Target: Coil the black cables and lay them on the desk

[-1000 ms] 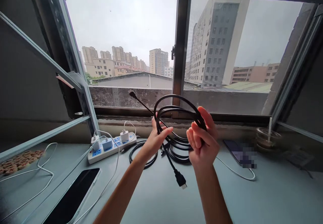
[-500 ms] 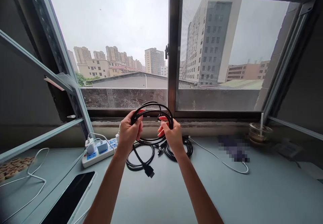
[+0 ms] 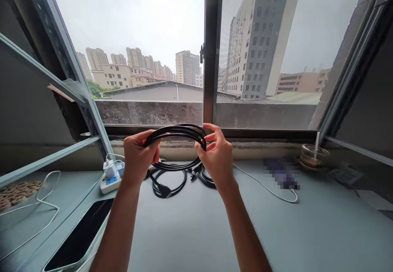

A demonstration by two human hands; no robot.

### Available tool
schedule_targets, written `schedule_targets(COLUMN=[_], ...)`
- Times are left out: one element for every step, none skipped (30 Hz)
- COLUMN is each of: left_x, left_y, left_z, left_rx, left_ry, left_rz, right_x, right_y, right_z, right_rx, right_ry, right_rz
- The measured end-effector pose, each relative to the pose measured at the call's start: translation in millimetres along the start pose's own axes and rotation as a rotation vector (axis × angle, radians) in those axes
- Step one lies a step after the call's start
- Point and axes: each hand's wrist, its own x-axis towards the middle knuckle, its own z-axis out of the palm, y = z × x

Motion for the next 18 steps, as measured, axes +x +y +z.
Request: schedule_targets(left_x=[-1.3, -2.6, -4.0, -5.4, -6.8, -8.2, -9.3, -10.3, -10.9, -11.2, -11.3, -11.2, -11.0, -10.9, -10.8, -10.8, -10.7, -10.6], left_y=[1.0, 1.7, 2.3, 2.7, 2.9, 3.1, 3.3, 3.4, 3.5, 3.7, 3.9, 4.3, 4.8, 5.5, 6.5, 7.7, 8.9, 10.0], left_z=[0.4, 0.8, 1.4, 2.2, 3.3, 4.8, 6.5, 8.3, 10.3, 12.2, 13.9, 15.4, 16.5, 17.3, 17.9, 18.3, 18.6, 19.0], left_rx=[0.005, 0.007, 0.002, -0.011, -0.035, -0.064, -0.094, -0.122, -0.149, -0.176, -0.201, -0.226, -0.249, -0.268, -0.283, -0.293, -0.304, -0.317], left_ry=[0.018, 0.042, 0.070, 0.100, 0.130, 0.159, 0.183, 0.200, 0.212, 0.223, 0.234, 0.248, 0.266, 0.286, 0.308, 0.328, 0.347, 0.355], left_rz=[0.019, 0.037, 0.052, 0.065, 0.075, 0.083, 0.091, 0.098, 0.102, 0.106, 0.111, 0.118, 0.128, 0.139, 0.150, 0.156, 0.157, 0.149], right_x=[0.3, 0.4, 0.3, 0.0, -0.4, -0.9, -1.4, -2.0, -2.5, -3.0, -3.5, -4.0, -4.5, -5.0, -5.6, -6.1, -6.7, -7.2], right_y=[1.6, 3.1, 4.4, 5.4, 6.0, 6.2, 5.9, 5.3, 4.3, 3.0, 1.3, -0.7, -3.1, -5.7, -8.4, -11.1, -13.5, -15.6], right_z=[0.2, 0.4, 0.6, 0.8, 0.9, 0.9, 0.8, 0.6, 0.2, -0.3, -1.1, -2.1, -3.3, -4.8, -6.4, -8.1, -9.6, -10.8], right_rx=[-0.021, -0.044, -0.069, -0.096, -0.118, -0.132, -0.139, -0.145, -0.148, -0.143, -0.131, -0.116, -0.097, -0.076, -0.058, -0.044, -0.030, -0.011], right_ry=[-0.012, -0.024, -0.039, -0.056, -0.072, -0.090, -0.112, -0.135, -0.156, -0.177, -0.191, -0.198, -0.200, -0.196, -0.190, -0.181, -0.167, -0.152], right_rz=[0.012, 0.023, 0.033, 0.039, 0.043, 0.047, 0.051, 0.055, 0.059, 0.060, 0.057, 0.050, 0.040, 0.029, 0.020, 0.015, 0.016, 0.021])
